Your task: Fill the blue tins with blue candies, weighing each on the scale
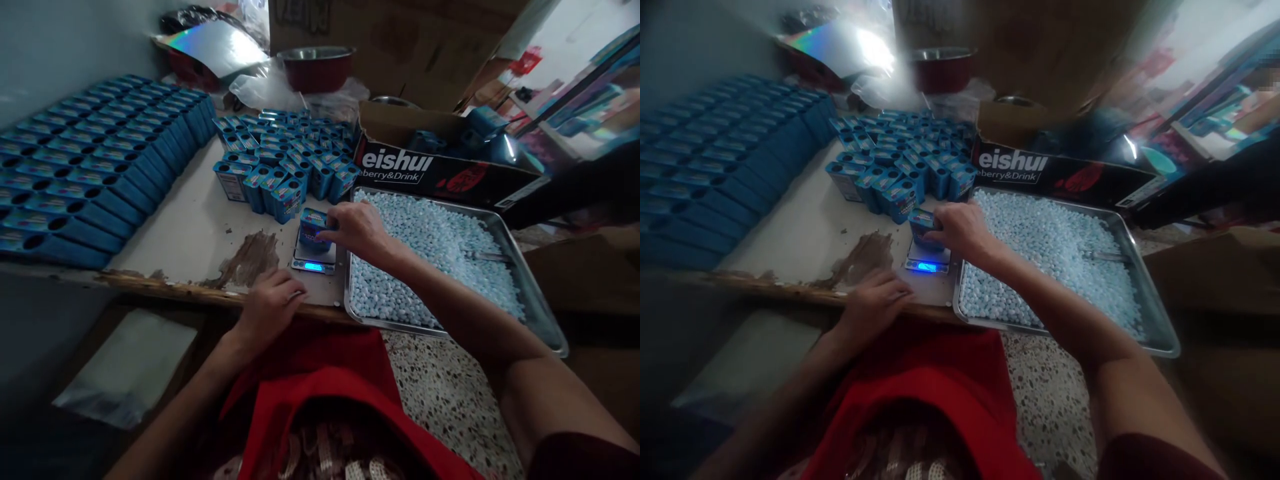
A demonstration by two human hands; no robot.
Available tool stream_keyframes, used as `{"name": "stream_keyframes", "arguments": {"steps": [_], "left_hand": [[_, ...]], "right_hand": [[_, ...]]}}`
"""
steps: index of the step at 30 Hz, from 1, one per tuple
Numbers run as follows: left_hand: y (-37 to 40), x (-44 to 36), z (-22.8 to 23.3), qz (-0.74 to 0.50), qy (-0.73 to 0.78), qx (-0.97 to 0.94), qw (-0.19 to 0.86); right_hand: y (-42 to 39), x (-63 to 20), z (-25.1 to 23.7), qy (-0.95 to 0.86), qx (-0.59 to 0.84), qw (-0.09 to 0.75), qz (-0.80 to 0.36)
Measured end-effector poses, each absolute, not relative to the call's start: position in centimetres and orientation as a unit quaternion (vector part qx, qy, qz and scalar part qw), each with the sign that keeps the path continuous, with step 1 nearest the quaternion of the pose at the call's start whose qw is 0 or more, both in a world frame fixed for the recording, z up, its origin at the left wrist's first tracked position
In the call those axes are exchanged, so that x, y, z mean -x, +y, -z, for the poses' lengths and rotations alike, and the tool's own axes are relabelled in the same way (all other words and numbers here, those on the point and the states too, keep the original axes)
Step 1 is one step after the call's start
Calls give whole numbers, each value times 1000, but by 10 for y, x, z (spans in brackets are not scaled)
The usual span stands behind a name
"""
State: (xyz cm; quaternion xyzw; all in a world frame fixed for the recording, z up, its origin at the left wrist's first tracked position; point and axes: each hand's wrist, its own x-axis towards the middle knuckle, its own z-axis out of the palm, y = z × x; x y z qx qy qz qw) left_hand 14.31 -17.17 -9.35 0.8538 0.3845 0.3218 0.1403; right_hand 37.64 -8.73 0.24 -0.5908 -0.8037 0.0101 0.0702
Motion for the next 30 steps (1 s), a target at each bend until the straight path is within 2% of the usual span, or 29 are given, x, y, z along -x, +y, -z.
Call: {"name": "stream_keyframes", "arguments": {"steps": [4, 6, 8, 11, 14, 17, 20, 22, 26, 30], "left_hand": [[-167, -184, 105, -228, 332, -890, 213], [-166, -196, 110, -193, 319, -895, 246], [-166, -202, 114, -181, 316, -894, 262], [-169, -205, 118, -193, 327, -884, 272], [-172, -205, 120, -202, 348, -872, 280], [-175, -207, 121, -208, 365, -863, 280], [-176, -207, 123, -215, 374, -857, 281], [-177, -204, 125, -223, 377, -852, 285], [-182, -198, 124, -265, 406, -823, 296], [-189, -212, 106, -360, 401, -788, 297]], "right_hand": [[-111, -407, -8, -775, 610, 162, -11], [-129, -434, -4, -756, 630, 175, -13], [-149, -464, 7, -750, 643, 151, -35], [-178, -500, 31, -783, 614, 58, -79], [-193, -510, 52, -794, 604, -13, -69], [-185, -502, 59, -803, 590, -56, -68], [-164, -499, 54, -813, 560, -71, -144], [-152, -505, 47, -815, 539, -49, -207], [-146, -524, 38, -766, 563, 51, -307], [-154, -531, 44, -712, 600, 106, -348]]}}
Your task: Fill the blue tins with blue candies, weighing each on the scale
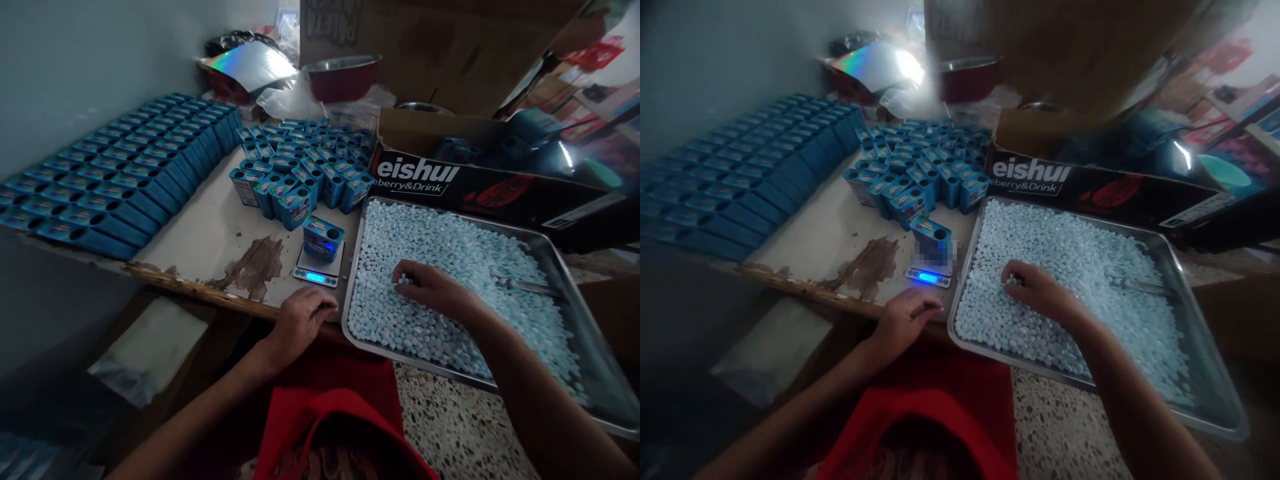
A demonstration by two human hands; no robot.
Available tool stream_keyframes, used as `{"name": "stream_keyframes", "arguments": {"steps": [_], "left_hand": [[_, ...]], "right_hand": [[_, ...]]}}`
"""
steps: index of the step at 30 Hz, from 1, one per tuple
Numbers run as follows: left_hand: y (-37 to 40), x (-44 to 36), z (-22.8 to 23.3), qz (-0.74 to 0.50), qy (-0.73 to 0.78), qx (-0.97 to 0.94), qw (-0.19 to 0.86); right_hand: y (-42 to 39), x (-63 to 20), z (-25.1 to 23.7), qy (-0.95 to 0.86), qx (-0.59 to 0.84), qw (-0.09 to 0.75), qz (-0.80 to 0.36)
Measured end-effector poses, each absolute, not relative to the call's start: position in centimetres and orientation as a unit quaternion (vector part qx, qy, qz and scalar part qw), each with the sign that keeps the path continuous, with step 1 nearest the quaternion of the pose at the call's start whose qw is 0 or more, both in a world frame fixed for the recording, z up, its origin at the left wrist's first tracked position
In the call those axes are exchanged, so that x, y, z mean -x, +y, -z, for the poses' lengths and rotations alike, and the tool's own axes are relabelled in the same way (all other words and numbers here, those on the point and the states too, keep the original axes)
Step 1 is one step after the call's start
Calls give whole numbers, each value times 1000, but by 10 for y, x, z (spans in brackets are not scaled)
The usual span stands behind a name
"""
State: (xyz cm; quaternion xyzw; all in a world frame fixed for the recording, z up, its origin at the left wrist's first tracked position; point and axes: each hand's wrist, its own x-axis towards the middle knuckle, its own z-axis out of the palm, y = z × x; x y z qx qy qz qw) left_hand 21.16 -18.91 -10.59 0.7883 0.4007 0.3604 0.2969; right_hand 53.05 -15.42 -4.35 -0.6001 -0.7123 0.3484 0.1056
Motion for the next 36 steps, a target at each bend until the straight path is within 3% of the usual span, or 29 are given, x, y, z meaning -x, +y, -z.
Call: {"name": "stream_keyframes", "arguments": {"steps": [6, 12, 15, 19, 28, 36], "left_hand": [[-188, -252, 86, -377, 267, -863, 205], [-165, -200, 89, -464, 398, -773, 167], [-151, -162, 89, -462, 488, -721, 166], [-144, -125, 94, -445, 531, -710, 127], [-139, -73, 97, -398, 569, -714, 85], [-131, -45, 107, -396, 591, -701, 57]], "right_hand": [[-166, -530, 47, -659, 625, 182, -376], [-150, -517, 21, -611, 587, 237, -475], [-122, -487, -1, -682, 532, 223, -449], [-82, -440, -29, -797, 483, 192, -309], [-52, -400, -51, -877, 447, 35, -171], [-49, -395, -46, -869, 467, 65, -148]]}}
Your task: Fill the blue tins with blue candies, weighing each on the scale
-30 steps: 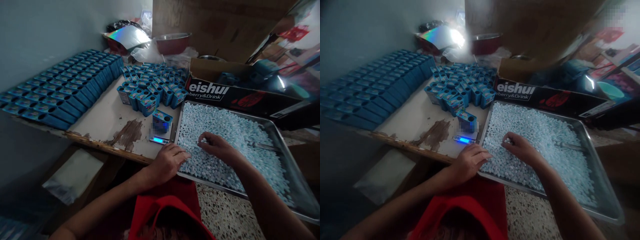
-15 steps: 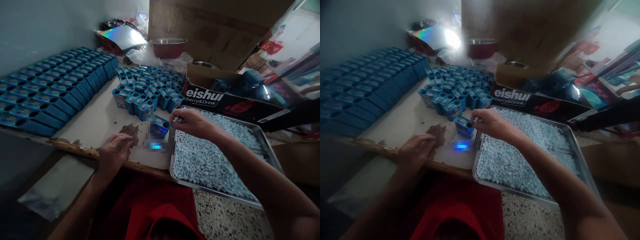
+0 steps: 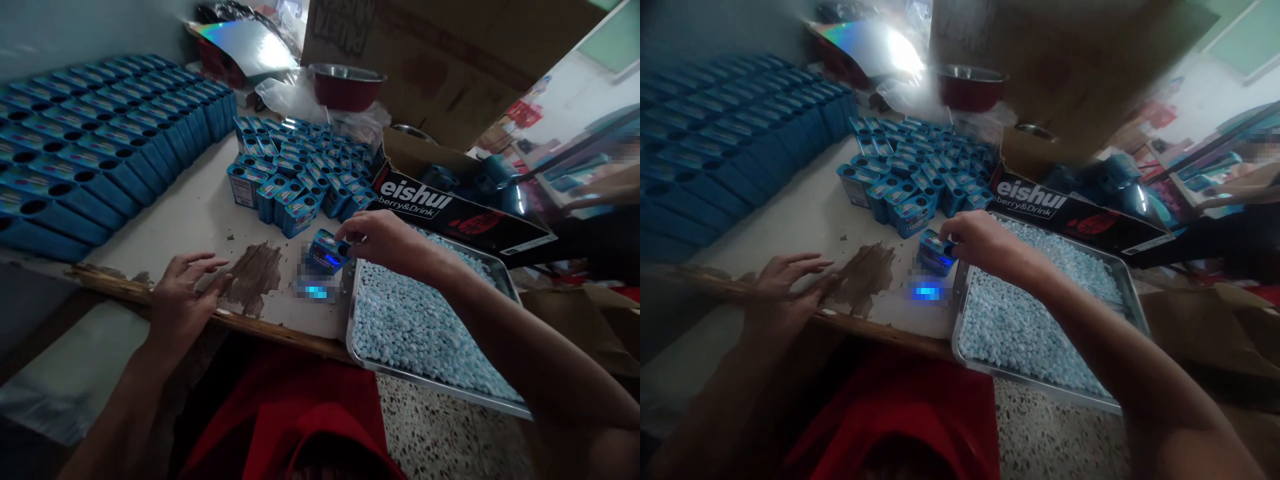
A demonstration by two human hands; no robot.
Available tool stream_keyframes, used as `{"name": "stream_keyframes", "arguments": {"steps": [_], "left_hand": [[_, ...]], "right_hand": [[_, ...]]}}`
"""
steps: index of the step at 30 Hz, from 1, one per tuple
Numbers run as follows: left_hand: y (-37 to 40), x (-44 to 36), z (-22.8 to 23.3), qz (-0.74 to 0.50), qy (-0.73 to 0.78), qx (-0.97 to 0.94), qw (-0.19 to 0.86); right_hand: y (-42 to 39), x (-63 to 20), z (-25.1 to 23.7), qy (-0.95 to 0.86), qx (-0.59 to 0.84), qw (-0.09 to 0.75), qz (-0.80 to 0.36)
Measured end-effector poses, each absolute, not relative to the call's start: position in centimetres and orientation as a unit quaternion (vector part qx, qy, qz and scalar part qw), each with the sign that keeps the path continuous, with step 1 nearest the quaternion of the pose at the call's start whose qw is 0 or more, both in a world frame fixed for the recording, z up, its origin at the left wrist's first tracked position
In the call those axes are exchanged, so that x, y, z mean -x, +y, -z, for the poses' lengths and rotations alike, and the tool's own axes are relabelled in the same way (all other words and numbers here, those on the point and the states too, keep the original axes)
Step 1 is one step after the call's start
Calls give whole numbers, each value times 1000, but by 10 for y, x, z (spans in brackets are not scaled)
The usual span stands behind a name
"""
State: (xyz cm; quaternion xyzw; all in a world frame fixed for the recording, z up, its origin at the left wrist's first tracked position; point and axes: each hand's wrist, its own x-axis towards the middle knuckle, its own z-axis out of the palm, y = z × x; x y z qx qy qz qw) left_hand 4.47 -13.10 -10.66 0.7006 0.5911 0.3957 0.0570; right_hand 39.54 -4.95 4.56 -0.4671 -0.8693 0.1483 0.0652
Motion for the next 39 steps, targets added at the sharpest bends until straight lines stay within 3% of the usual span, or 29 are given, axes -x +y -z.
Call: {"name": "stream_keyframes", "arguments": {"steps": [6, 12, 15, 18, 22, 30, 39], "left_hand": [[-133, -41, 107, -404, 582, -703, 60], [-120, -66, 92, -402, 531, -744, 45], [-114, -86, 79, -414, 512, -752, 24], [-109, -111, 58, -405, 523, -749, 45], [-97, -153, 26, -387, 529, -752, 63], [-63, -207, 20, -285, 552, -782, 46], [-61, -213, 21, -285, 564, -772, 64]], "right_hand": [[-55, -407, -44, -816, 514, 178, -194], [-74, -471, -17, -680, 601, 294, -302], [-92, -507, 0, -677, 645, 202, -289], [-112, -529, 4, -726, 653, 75, -205], [-133, -532, 5, -782, 607, -6, -142], [-156, -487, 40, -822, 541, -17, -175], [-146, -490, 49, -812, 550, -35, -191]]}}
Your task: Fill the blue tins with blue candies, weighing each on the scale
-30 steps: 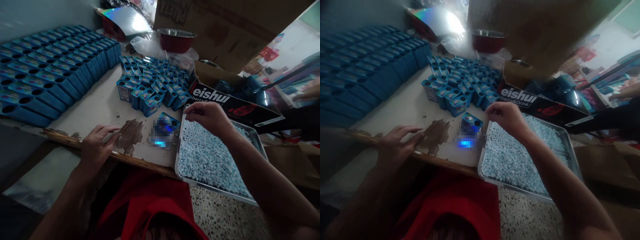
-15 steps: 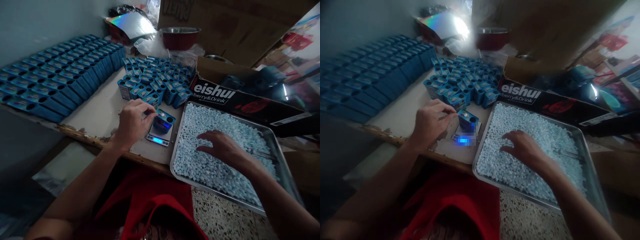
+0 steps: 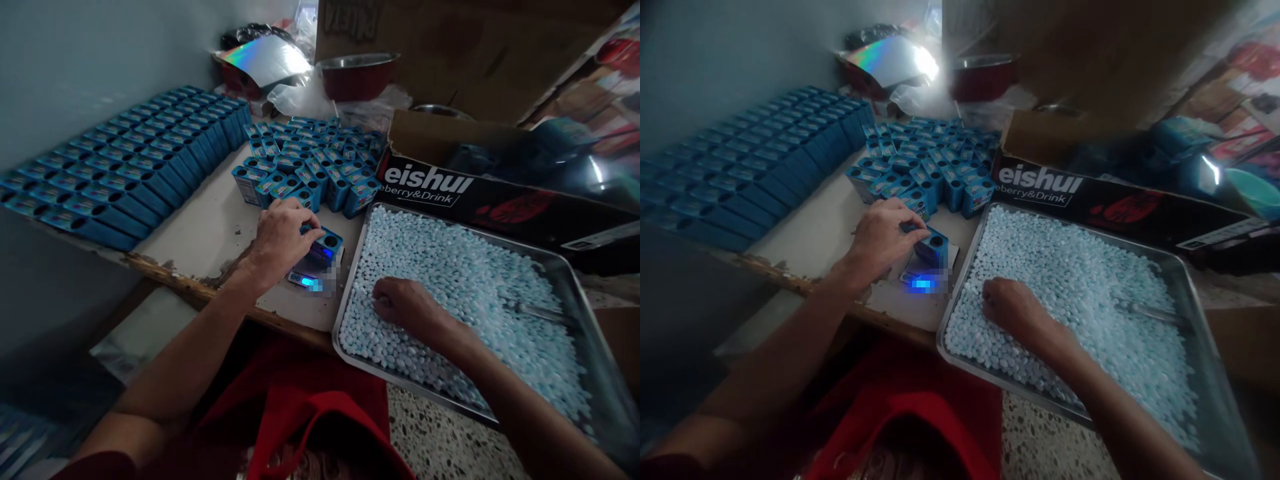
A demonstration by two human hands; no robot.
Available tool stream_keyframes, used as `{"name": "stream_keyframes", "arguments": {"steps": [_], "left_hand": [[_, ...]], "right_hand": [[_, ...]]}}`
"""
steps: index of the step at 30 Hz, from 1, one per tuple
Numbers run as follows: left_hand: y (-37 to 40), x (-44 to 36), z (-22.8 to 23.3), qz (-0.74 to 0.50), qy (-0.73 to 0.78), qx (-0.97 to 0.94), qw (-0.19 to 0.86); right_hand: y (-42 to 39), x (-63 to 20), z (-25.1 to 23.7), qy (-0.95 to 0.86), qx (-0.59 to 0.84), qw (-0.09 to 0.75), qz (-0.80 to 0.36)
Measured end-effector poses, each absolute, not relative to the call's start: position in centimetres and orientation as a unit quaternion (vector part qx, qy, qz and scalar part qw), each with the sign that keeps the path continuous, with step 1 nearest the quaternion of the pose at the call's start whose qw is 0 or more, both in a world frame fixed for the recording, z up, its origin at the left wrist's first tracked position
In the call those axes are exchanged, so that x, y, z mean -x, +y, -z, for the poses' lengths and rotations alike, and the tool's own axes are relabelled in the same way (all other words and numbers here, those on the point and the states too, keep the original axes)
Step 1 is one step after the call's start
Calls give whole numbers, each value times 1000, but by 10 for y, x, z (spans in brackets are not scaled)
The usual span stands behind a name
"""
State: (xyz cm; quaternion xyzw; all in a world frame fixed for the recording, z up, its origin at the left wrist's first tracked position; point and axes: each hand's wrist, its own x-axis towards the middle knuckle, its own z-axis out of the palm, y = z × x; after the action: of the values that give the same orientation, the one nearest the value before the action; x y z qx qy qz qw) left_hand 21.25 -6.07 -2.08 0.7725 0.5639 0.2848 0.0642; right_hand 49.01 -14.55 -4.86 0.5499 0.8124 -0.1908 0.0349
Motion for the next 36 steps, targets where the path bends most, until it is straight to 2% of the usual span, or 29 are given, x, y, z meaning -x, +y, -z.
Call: {"name": "stream_keyframes", "arguments": {"steps": [4, 10, 15, 21, 24, 28, 33, 36], "left_hand": [[-59, -223, 17, -287, 529, -794, 88], [-67, -206, 11, -326, 514, -787, 102], [-80, -163, 16, -340, 556, -749, 117], [-91, -125, 33, -342, 592, -720, 121], [-90, -116, 41, -345, 592, -715, 136], [-87, -113, 48, -337, 583, -721, 165], [-89, -112, 49, -340, 573, -726, 167], [-93, -100, 57, -337, 565, -734, 169]], "right_hand": [[-137, -507, 44, 763, -595, -7, 252], [-105, -486, -7, 723, -582, -214, 305], [-69, -420, -26, 751, -512, -329, 258], [-59, -391, 3, 792, -500, -311, 160], [-66, -397, 9, 801, -494, -302, 150], [-71, -403, 4, 802, -492, -282, 187], [-73, -401, -14, 830, -491, -187, 187], [-77, -415, -23, 815, -518, -201, 164]]}}
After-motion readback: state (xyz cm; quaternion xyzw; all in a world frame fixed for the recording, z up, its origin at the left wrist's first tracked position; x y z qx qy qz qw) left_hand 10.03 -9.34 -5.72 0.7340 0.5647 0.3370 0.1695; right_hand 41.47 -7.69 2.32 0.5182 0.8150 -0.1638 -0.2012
